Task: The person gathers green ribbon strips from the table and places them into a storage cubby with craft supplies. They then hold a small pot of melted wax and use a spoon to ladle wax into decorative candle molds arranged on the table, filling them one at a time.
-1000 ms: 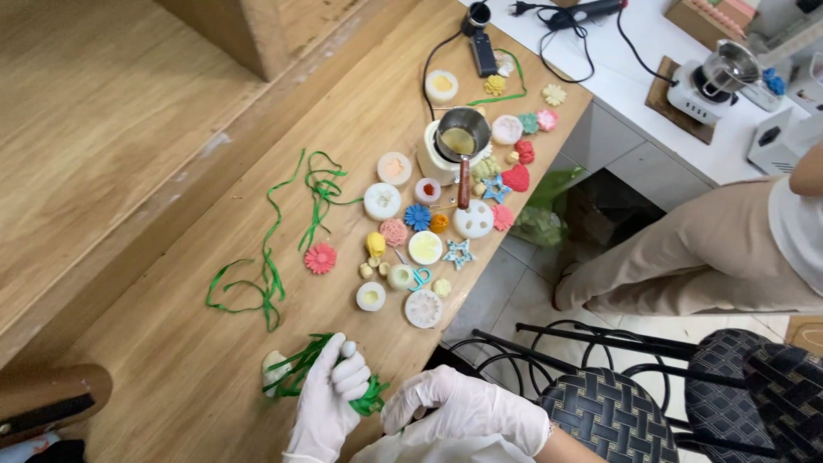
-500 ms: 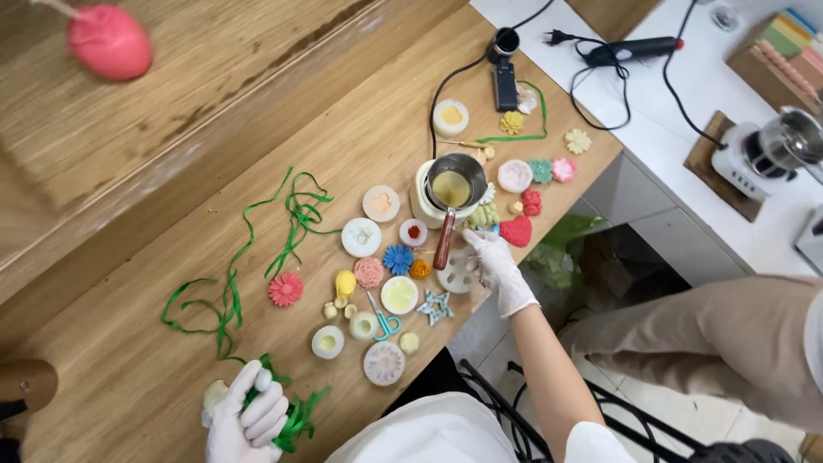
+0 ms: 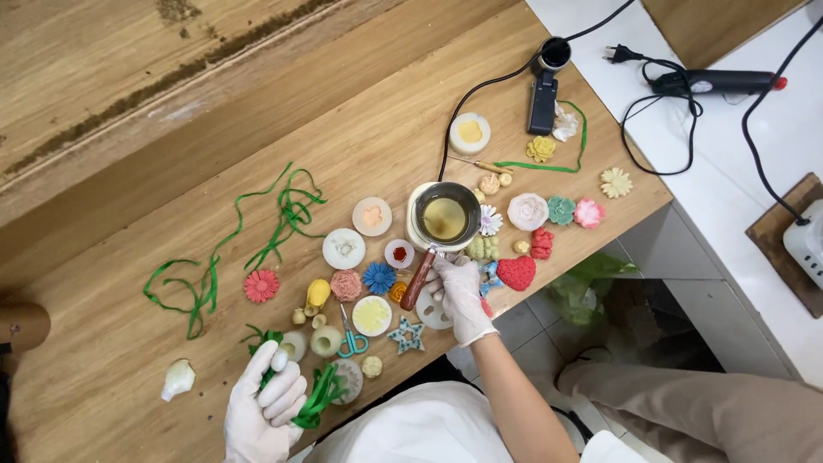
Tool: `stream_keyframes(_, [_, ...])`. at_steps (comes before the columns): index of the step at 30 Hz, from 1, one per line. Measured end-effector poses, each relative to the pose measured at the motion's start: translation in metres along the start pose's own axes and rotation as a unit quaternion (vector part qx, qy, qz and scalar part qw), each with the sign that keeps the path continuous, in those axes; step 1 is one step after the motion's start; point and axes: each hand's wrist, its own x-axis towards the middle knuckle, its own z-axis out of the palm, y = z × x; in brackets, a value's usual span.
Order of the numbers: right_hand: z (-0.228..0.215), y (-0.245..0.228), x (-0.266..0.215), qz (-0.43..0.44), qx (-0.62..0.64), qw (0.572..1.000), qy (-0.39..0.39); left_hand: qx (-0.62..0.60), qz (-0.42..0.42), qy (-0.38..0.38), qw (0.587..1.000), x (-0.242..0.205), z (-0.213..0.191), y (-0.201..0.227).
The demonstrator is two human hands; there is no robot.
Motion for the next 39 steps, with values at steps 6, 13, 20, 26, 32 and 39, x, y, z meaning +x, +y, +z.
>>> stream_keyframes(6, [-0.012,-0.010,-0.047,0.017,0.027,0.996,-0.084,0.007,0.039,0.040,0.998,-0.002,0.009,-0.028])
stream_keyframes(13, [0.013,-0.035,-0.087,0.100,0.114,0.959,-0.239,-0.060,0.059,-0.004,0.996,0.001,0.008,-0.045])
stream_keyframes(20, [-0.011,-0.022,-0.052,-0.011,0.018,0.967,-0.255,-0.082,0.062,-0.005,0.995,0.001,0.019,-0.048])
stream_keyframes(26, [-0.027,-0.101,-0.029,-0.059,-0.124,0.954,-0.266,-0.092,0.074,-0.047,0.992,0.003,0.014,-0.046])
stream_keyframes(32, [-0.023,-0.184,0.048,-0.131,-0.303,0.882,-0.336,-0.094,0.097,-0.041,0.990,-0.004,0.005,-0.045])
stream_keyframes(39, [0.016,-0.249,0.109,-0.110,-0.363,0.828,-0.413,-0.093,0.119,0.031,0.988,-0.017,-0.005,-0.043])
